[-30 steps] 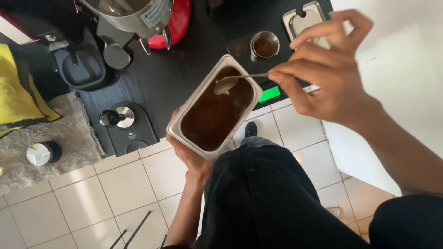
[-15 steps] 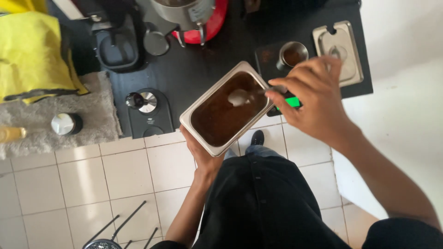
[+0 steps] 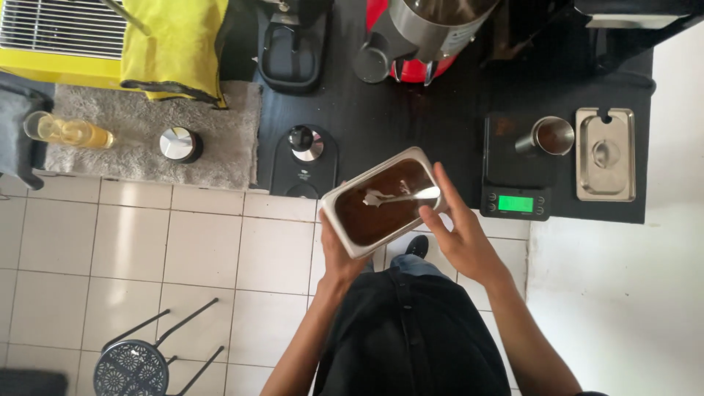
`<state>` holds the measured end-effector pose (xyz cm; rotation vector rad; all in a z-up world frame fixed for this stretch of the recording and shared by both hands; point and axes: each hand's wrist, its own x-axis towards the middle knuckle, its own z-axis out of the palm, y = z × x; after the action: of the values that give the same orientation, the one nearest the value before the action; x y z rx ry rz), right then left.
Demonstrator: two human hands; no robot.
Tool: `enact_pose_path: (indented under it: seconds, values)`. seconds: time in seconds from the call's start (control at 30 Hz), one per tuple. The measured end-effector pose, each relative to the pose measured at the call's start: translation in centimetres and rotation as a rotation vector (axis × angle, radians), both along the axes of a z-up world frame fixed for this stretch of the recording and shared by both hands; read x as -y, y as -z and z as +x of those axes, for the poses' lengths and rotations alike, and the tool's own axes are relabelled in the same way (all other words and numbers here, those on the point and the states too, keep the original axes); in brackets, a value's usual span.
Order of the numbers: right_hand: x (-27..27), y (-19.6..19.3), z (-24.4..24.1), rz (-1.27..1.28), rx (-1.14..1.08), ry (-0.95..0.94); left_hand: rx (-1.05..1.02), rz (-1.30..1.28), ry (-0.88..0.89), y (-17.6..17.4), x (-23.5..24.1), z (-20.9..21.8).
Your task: Preparing espresso shots using a professional espresso machine, including dosing, tamping, and weighing.
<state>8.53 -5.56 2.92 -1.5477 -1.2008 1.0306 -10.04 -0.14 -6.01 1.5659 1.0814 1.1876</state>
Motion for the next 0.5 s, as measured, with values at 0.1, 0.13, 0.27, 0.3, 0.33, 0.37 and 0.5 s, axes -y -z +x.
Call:
enact_pose_path:
  seconds: [0.1,0.13,0.27,0.3,0.33,0.37,0.5]
  values:
    - [0.0,-0.1,-1.1,0.05,-0.078,0.194,0.041,0.042,0.121,-0.4,-3.4,0.2]
    - [-0.2,-0.1,-1.0,0.059,-0.072,0.184,0.047,0.051,0.112,-0.6,-4.1,1.4]
    - [0.1,0.5,-1.1,0.12,-0.153,0.321,-0.164,0.098,0.047,-0.1,-5.1,3.3]
    - [0.2,0.8,-1.0,0.156,-0.142,0.355,-0.179,0.048,0.049,0.3,-5.2,3.4]
    - [0.5,1.8,-0.7,0.157,-0.139,0.332,-0.174,0.049,0.026,-0.1,-4.8,3.5]
    - [0.8,2.8,-0.4,0.211,-0.098,0.358,-0.19,0.053,-0.026,-0.6,-4.2,3.4]
    - [2.1,2.2,-0.6,0.331,0.393,0.4,-0.236,0.058,-0.138,-1.5,-0.3,1.4]
